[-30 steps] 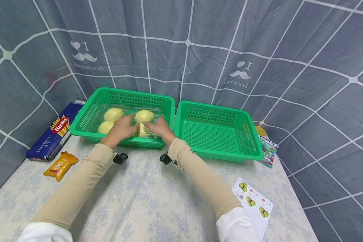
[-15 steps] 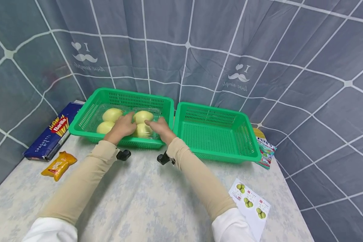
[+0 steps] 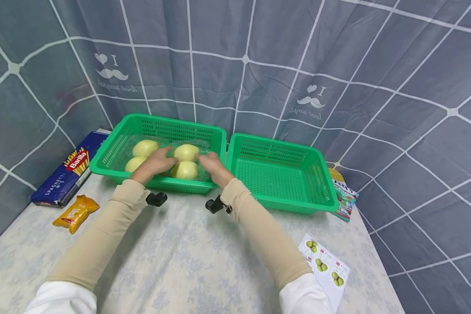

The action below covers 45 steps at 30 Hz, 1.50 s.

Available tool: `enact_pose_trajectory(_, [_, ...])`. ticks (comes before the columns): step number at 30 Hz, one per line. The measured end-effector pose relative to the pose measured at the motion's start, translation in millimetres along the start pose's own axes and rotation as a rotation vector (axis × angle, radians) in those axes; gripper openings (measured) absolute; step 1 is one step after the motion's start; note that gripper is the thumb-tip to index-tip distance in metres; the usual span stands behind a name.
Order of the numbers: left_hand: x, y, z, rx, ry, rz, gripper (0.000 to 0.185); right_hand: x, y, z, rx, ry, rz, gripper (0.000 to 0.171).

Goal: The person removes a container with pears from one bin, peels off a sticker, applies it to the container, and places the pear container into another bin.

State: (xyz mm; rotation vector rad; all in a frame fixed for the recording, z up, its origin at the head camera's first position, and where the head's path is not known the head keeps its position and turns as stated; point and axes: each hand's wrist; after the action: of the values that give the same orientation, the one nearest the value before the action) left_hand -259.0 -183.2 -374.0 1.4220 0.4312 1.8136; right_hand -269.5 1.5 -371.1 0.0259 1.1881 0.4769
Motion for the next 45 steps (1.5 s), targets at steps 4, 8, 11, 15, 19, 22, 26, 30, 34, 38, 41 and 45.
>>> enact_pose_trajectory(4, [-0.9, 0.8, -1.2, 0.019, 0.008, 0.043, 0.062, -0.4, 1.9, 1.6, 0.064, 0.054, 0.033, 0.065])
enact_pose_trajectory(8, [-2.3, -0.5, -1.7, 0.065, -0.001, 0.087, 0.058, -1.7, 4.0, 3.1, 0.117, 0.108, 0.066, 0.053])
enact_pose_trajectory(11, [-4.6, -1.1, -1.9, 0.082, -0.002, 0.178, 0.060, -2.2, 6.3, 4.6, 0.132, 0.127, 0.066, 0.040])
enact_pose_trajectory(15, [-7.6, -0.3, -2.0, 0.086, -0.001, 0.326, 0.063, -0.5, 9.8, 6.6, 0.165, 0.134, 0.035, 0.037])
enact_pose_trajectory(19, [-8.9, 1.8, -2.0, 0.094, 0.000, 0.378, 0.062, 1.6, 15.9, 6.1, 0.195, 0.164, -0.033, 0.040])
enact_pose_trajectory(22, [-10.2, 2.5, -2.4, 0.094, 0.000, 0.365, 0.061, 4.0, 20.9, 5.6, 0.204, 0.186, -0.105, 0.037])
enact_pose_trajectory(26, [-11.8, 3.5, -3.4, 0.076, -0.003, 0.415, 0.067, 6.6, 24.9, 6.1, 0.213, 0.188, -0.175, 0.033])
enact_pose_trajectory(30, [-13.3, 5.2, -4.0, 0.067, -0.004, 0.475, 0.077, 8.2, 25.8, 7.1, 0.219, 0.191, -0.188, 0.031])
enact_pose_trajectory(34, [-12.1, 6.4, -3.0, 0.053, -0.006, 0.461, 0.080, 8.4, 25.6, 7.4, 0.221, 0.190, -0.207, 0.030])
enact_pose_trajectory(38, [-11.1, 5.9, -2.4, 0.035, -0.024, 0.440, 0.080, 8.3, 24.9, 5.4, 0.235, 0.181, -0.232, 0.028])
enact_pose_trajectory(41, [-12.0, 6.1, -2.3, 0.035, -0.032, 0.455, 0.078, 8.2, 24.6, 3.7, 0.242, 0.180, -0.244, 0.029])
enact_pose_trajectory(45, [-12.7, 6.9, -2.9, 0.039, -0.038, 0.487, 0.077, 7.5, 24.4, 2.7, 0.241, 0.178, -0.267, 0.034])
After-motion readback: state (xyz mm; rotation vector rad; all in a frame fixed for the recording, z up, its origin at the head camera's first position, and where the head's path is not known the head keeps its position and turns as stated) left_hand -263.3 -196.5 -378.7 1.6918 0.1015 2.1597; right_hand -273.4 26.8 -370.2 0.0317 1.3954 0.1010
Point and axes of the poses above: each hand's wrist, its own z-axis away from the middle knuckle, its own y-axis out of the back of the hand, x = y × z, and after that the axes turned 4 degrees about -x, right-handed
